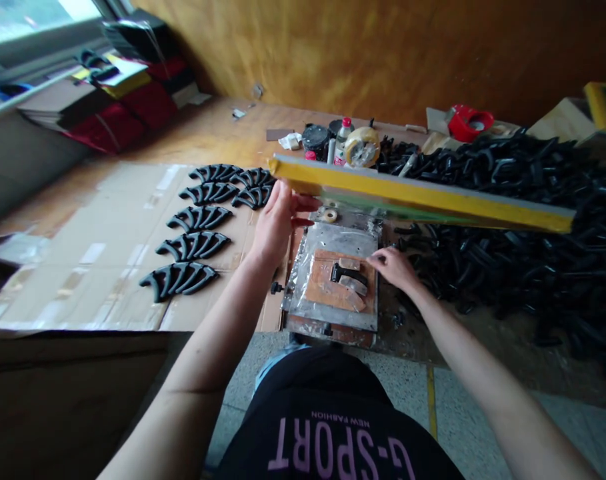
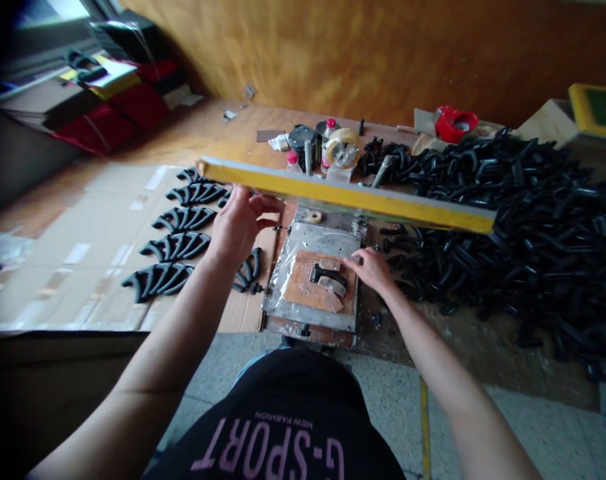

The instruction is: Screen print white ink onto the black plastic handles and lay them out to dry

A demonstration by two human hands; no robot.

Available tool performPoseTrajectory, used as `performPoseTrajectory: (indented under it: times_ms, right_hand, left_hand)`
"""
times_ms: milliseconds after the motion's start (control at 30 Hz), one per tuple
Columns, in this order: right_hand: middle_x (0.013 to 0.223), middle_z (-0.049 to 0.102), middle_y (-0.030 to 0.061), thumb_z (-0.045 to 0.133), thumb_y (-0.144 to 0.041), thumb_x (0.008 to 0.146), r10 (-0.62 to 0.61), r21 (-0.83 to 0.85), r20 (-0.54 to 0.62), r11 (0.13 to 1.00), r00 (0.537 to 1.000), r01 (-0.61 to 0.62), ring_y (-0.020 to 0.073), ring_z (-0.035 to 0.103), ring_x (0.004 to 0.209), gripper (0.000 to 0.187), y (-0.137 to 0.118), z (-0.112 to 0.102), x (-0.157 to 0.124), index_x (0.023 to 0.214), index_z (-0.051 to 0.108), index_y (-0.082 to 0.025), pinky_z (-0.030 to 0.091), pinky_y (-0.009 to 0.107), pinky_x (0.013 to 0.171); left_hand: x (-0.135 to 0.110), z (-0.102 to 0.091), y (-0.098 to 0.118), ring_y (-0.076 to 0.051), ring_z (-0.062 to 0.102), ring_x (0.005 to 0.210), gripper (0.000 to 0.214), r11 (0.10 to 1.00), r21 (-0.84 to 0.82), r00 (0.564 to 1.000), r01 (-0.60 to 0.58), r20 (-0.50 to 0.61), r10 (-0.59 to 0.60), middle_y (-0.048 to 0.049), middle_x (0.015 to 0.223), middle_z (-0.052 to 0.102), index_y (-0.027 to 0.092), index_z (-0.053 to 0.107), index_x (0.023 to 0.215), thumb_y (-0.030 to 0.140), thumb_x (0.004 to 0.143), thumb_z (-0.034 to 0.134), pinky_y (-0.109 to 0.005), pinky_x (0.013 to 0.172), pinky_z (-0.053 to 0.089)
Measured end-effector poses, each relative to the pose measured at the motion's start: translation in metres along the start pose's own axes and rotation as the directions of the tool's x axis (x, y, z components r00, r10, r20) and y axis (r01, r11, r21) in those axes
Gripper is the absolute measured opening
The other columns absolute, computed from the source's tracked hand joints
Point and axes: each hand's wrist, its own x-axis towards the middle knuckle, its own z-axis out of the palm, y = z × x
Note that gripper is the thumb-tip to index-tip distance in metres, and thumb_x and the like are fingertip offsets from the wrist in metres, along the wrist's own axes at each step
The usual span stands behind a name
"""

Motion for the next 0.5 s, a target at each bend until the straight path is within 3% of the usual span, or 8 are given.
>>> performPoseTrajectory:
  times_ms: [67,133,200,233,267,333,400,500]
  right_hand:
    - [0.098,0.066,0.0093,0.062,-0.040,0.086,-0.082,-0.107,0.116,0.990,0.990,0.095,0.0225,0.059,0.095,0.022,-0.021,0.026,-0.016,0.084,0.065,-0.018,0.044,0.032,0.083]
    - [0.098,0.066,0.0118,0.059,-0.032,0.089,-0.066,-0.219,0.192,0.970,0.979,0.108,0.0235,0.058,0.097,0.017,-0.038,0.037,-0.024,0.084,0.062,-0.017,0.042,0.032,0.083]
    - [0.091,0.067,0.0118,0.053,-0.029,0.093,0.003,-0.268,0.219,0.962,0.976,0.057,0.0234,0.060,0.090,0.016,-0.052,0.038,-0.027,0.086,0.060,-0.017,0.041,0.031,0.077]
    - [0.087,0.067,0.0111,0.050,-0.029,0.095,0.024,-0.266,0.211,0.963,0.977,0.033,0.0231,0.060,0.086,0.017,-0.060,0.036,-0.028,0.088,0.059,-0.017,0.040,0.031,0.074]
    - [0.084,0.067,0.0103,0.048,-0.030,0.096,0.019,-0.249,0.191,0.968,0.981,0.029,0.0231,0.060,0.083,0.018,-0.070,0.035,-0.029,0.089,0.058,-0.017,0.040,0.031,0.072]
    - [0.083,0.066,0.0098,0.045,-0.031,0.097,-0.083,-0.198,0.135,0.974,0.987,0.109,0.0239,0.059,0.085,0.019,-0.100,0.037,-0.033,0.089,0.057,-0.017,0.040,0.032,0.074]
    - [0.087,0.065,0.0099,0.045,-0.028,0.098,-0.265,-0.149,0.107,0.949,0.958,0.279,0.0243,0.057,0.089,0.019,-0.138,0.046,-0.040,0.087,0.057,-0.018,0.041,0.033,0.079]
    - [0.090,0.064,0.0081,0.046,-0.024,0.097,-0.494,-0.025,0.164,0.863,0.854,0.505,0.0228,0.055,0.091,0.017,-0.189,0.072,-0.039,0.087,0.059,-0.019,0.042,0.033,0.084]
  left_hand:
    - [0.002,0.007,-0.001,-0.014,0.065,0.082,0.049,1.000,-0.026,0.999,-0.016,-0.046,0.015,-0.0054,0.088,0.067,0.021,0.054,0.117,0.060,0.093,0.038,-0.024,0.066,0.051]
    - [-0.013,0.009,-0.013,-0.015,0.065,0.083,0.049,0.999,-0.048,0.993,0.003,-0.114,-0.008,-0.0063,0.091,0.069,0.021,0.054,0.118,0.060,0.092,0.040,-0.024,0.065,0.051]
    - [-0.044,0.008,-0.034,-0.017,0.066,0.082,0.049,0.986,-0.052,0.983,0.160,-0.077,-0.164,-0.0090,0.092,0.071,0.019,0.057,0.113,0.060,0.089,0.046,-0.024,0.061,0.051]
    - [-0.063,0.008,-0.048,-0.018,0.066,0.081,0.050,0.957,-0.044,0.958,0.286,-0.027,-0.287,-0.0109,0.092,0.072,0.017,0.059,0.110,0.061,0.087,0.051,-0.025,0.059,0.051]
    - [-0.082,0.009,-0.062,-0.021,0.067,0.081,0.052,0.900,-0.024,0.900,0.435,0.056,-0.433,-0.0133,0.093,0.072,0.016,0.061,0.107,0.062,0.083,0.055,-0.026,0.057,0.051]
    - [-0.116,0.009,-0.089,-0.024,0.067,0.087,0.056,0.792,-0.067,0.795,0.607,0.082,-0.602,-0.0154,0.102,0.071,0.016,0.062,0.106,0.065,0.079,0.058,-0.028,0.056,0.052]
    - [-0.137,0.005,-0.112,-0.022,0.066,0.087,0.055,0.766,-0.190,0.773,0.615,-0.049,-0.633,-0.0123,0.099,0.069,0.017,0.061,0.100,0.068,0.079,0.055,-0.027,0.058,0.053]
    - [-0.148,-0.026,-0.134,-0.016,0.064,0.075,0.052,0.812,-0.294,0.744,0.505,-0.328,-0.582,-0.0048,0.081,0.064,0.017,0.057,0.088,0.068,0.079,0.055,-0.024,0.057,0.052]
